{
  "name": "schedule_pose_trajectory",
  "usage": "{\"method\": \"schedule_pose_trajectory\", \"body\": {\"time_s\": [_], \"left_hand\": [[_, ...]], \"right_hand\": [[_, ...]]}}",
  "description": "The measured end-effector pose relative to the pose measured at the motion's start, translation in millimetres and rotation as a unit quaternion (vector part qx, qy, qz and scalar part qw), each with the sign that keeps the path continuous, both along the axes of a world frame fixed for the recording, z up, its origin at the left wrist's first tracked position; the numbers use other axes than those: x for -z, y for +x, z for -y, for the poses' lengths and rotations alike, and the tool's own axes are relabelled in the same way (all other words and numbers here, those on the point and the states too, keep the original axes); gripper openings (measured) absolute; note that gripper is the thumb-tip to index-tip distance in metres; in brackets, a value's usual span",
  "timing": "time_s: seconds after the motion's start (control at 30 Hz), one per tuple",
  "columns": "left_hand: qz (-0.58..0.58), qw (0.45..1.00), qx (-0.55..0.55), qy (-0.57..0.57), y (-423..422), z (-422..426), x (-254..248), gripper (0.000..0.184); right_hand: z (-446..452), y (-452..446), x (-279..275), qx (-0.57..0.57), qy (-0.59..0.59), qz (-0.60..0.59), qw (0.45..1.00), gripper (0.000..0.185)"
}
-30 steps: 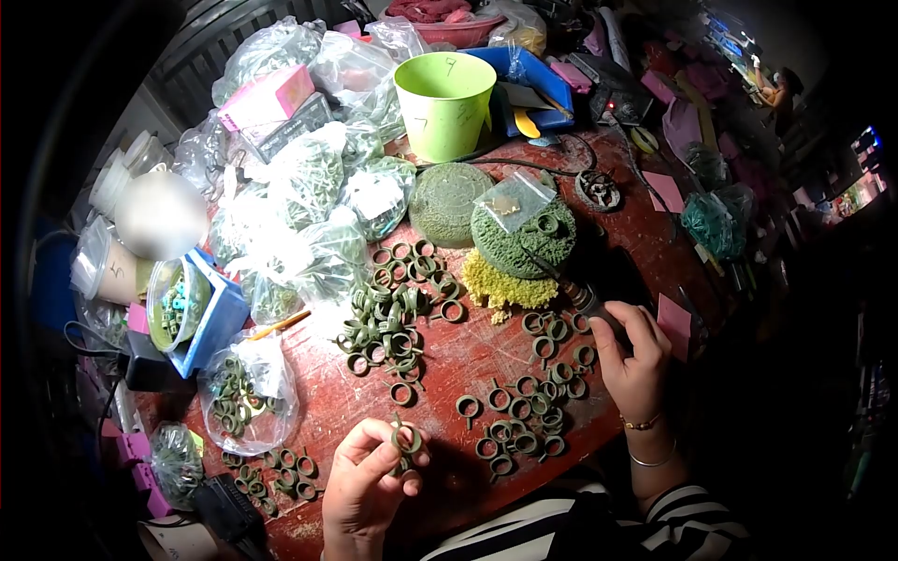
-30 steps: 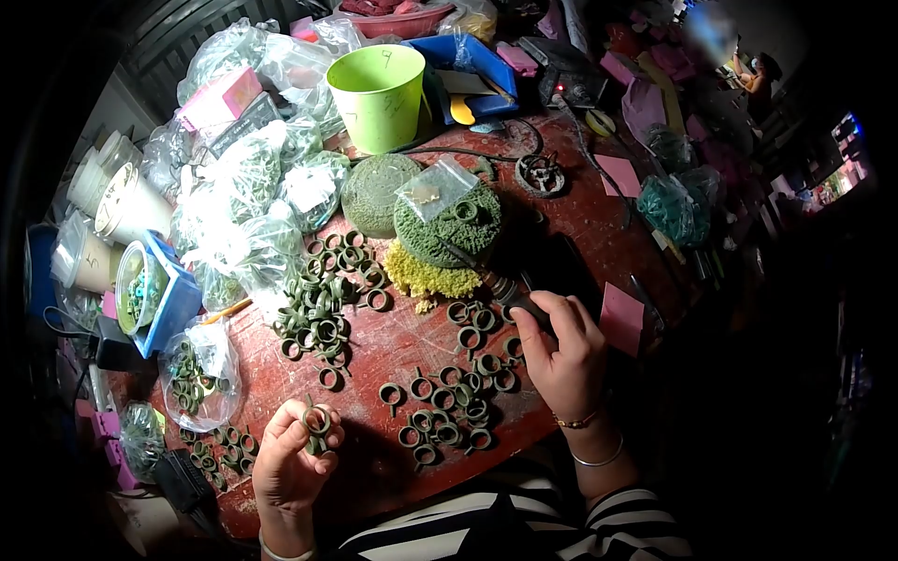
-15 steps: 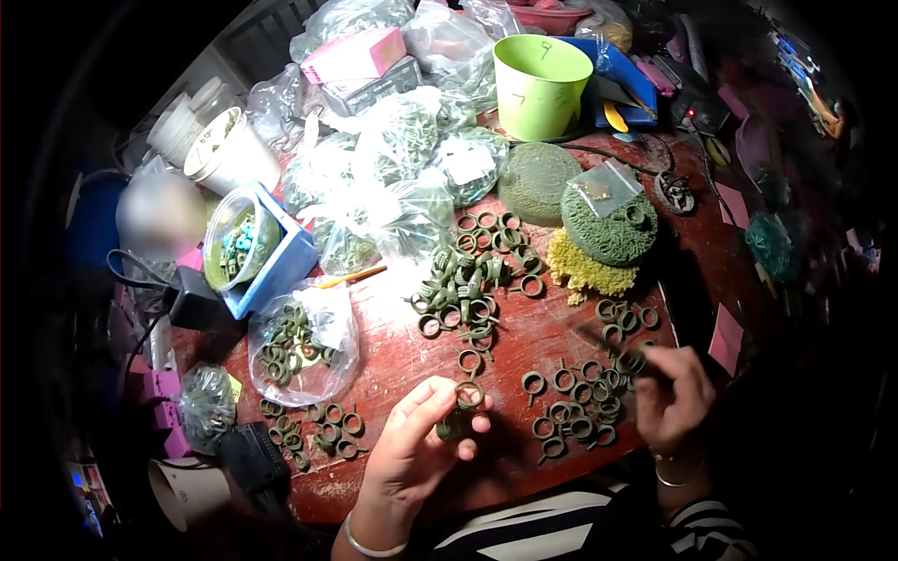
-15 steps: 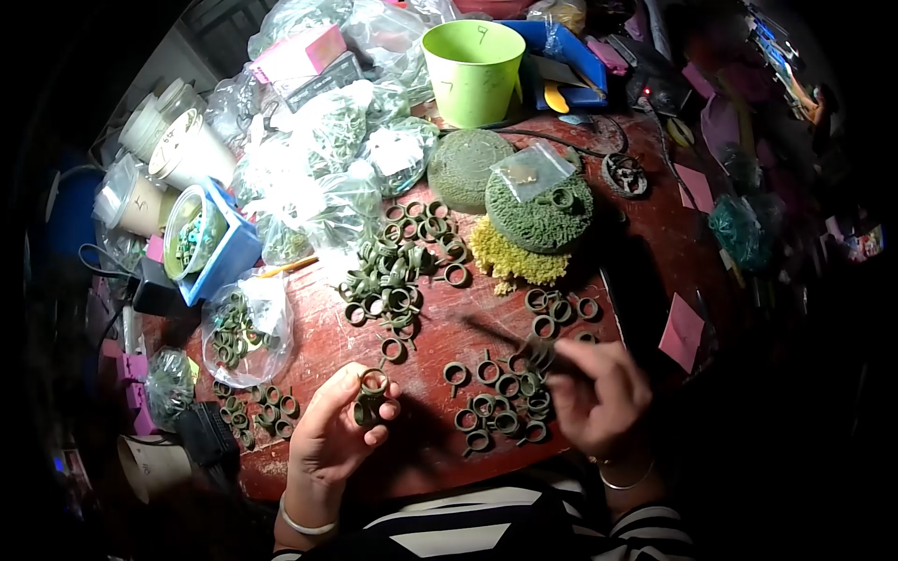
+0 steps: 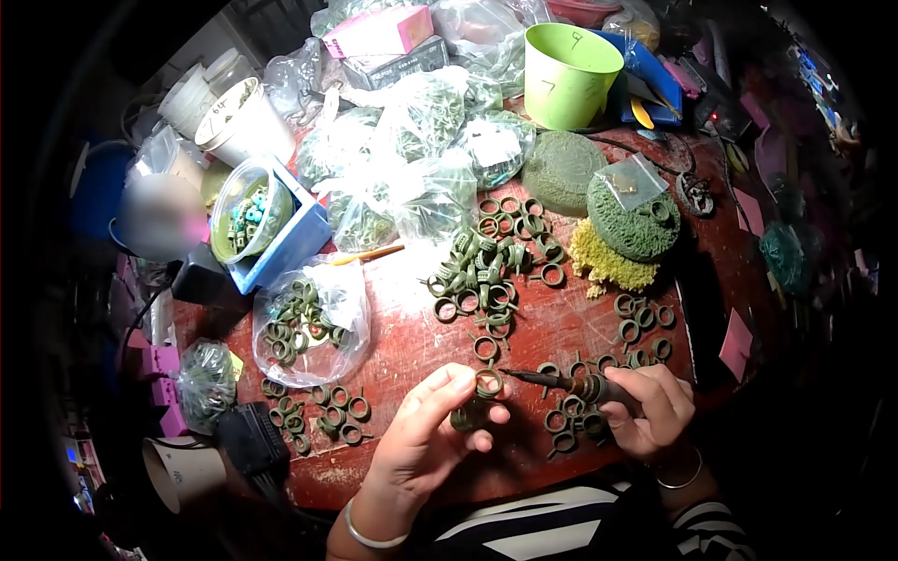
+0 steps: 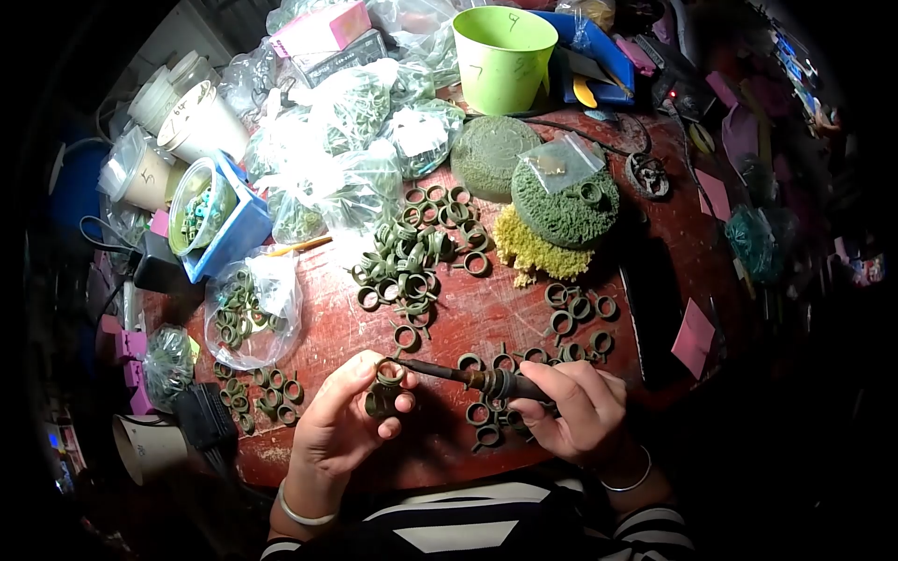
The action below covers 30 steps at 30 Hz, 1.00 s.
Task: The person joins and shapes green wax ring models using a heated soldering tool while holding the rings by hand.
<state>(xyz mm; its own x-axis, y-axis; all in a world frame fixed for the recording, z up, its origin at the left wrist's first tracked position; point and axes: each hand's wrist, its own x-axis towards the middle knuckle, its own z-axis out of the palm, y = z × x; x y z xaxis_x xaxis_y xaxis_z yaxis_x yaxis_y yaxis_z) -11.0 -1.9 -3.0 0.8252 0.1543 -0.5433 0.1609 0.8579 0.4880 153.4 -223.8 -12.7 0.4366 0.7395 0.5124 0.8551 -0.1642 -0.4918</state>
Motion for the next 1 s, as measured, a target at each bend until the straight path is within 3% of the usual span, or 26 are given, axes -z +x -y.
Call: {"method": "schedule_pose_trajectory", "body": {"time_s": [1.0], "left_hand": [[-0.007,1.0,0.003,0.001,1.4,0.1,-0.7,0.022]], "right_hand": [[-3.9,0.1,-2.4,-0.017,-0.032,0.0,0.999,0.034]]}}
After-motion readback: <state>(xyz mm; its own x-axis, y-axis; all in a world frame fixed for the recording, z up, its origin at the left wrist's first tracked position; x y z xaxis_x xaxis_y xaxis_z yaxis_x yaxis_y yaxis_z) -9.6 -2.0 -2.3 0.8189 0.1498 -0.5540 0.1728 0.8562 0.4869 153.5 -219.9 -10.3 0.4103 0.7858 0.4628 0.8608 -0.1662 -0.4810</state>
